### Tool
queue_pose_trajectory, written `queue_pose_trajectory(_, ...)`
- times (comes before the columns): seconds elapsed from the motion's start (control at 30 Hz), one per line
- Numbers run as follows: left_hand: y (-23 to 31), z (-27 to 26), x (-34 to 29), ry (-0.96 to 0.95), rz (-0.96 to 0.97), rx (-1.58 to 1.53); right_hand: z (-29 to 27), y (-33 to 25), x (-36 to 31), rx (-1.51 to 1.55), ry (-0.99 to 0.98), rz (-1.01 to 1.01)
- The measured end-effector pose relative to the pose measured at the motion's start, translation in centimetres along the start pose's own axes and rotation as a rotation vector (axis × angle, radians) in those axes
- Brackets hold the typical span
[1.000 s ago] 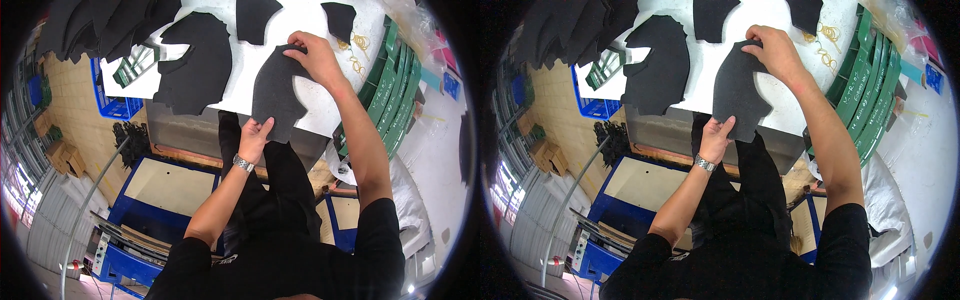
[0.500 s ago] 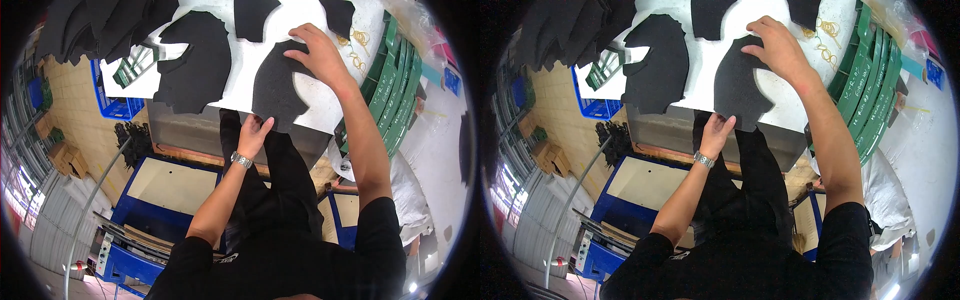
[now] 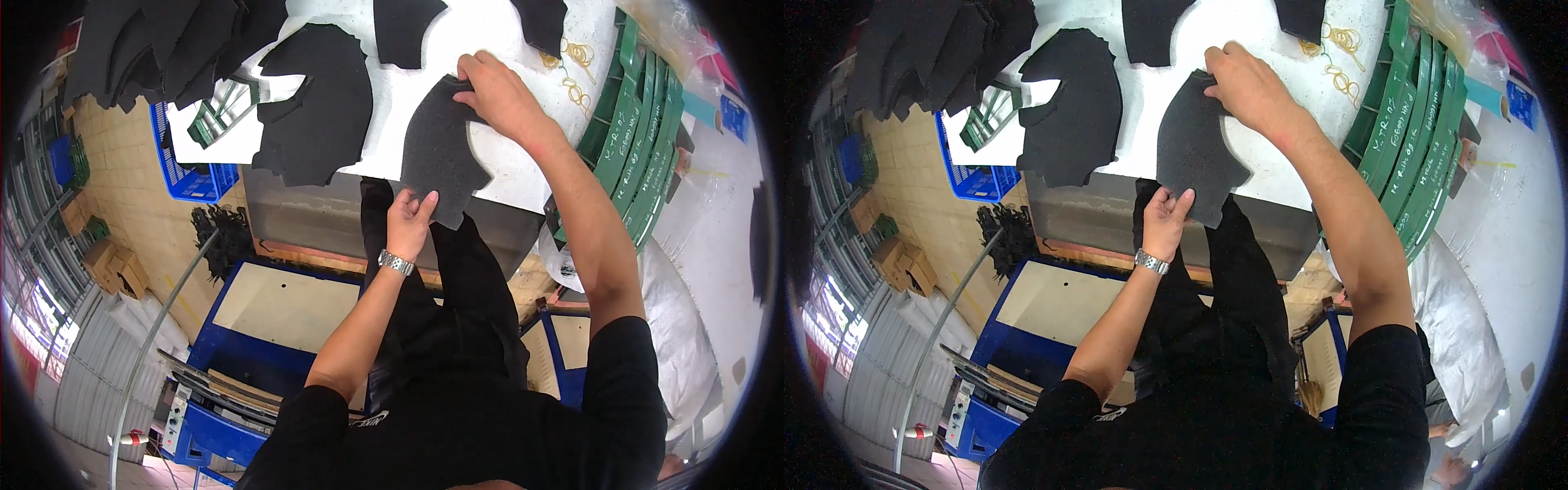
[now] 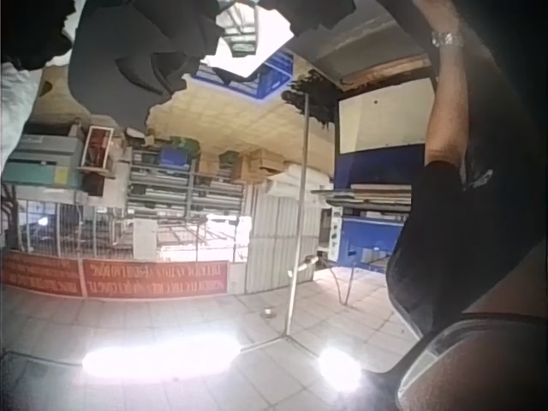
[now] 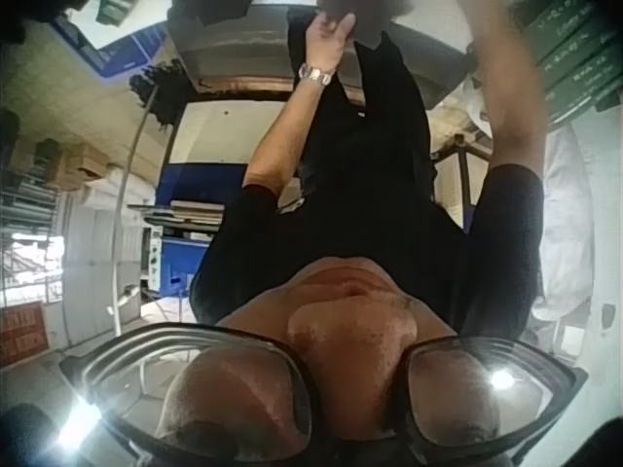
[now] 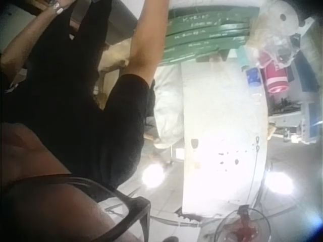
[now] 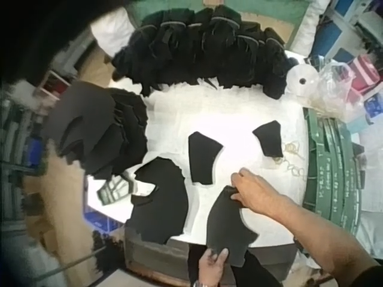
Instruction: Using a cutting press and dies to cut and organize shoe material components.
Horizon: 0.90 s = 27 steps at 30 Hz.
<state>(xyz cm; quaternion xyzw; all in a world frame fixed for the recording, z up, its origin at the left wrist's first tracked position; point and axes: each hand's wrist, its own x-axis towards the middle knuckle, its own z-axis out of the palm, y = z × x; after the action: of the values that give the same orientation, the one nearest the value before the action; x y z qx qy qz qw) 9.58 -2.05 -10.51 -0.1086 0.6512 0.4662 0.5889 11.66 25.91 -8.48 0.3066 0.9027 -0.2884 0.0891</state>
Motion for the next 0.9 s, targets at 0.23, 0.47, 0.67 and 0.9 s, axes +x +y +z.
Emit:
queue_pose_trajectory(0.23, 4.8, -2.9, -5.2, -0.065, 0.004, 0.031, -4.6, -1.3, -7.1, 0.305, 0.045, 0.176)
queue_pose_trajectory(0.47, 15.7, -4.2, -11.2, -0.387, 0.344, 0.816, -10.3, -6.8, -27.7, 0.654, 0.505, 0.462)
queue_pose_trajectory(0.67, 18.0, 3.2, -16.8, -1.181, 0.331, 1.161, -2.6, -24.0, -48.3, 0.754, 1.12, 0.863)
queue_pose_trajectory(0.9, 5.3, 9.8, -31.9, -1.834, 0.085, 1.55, 9.9, -46.4, -58.9, 0.94, 1.784, 1.403)
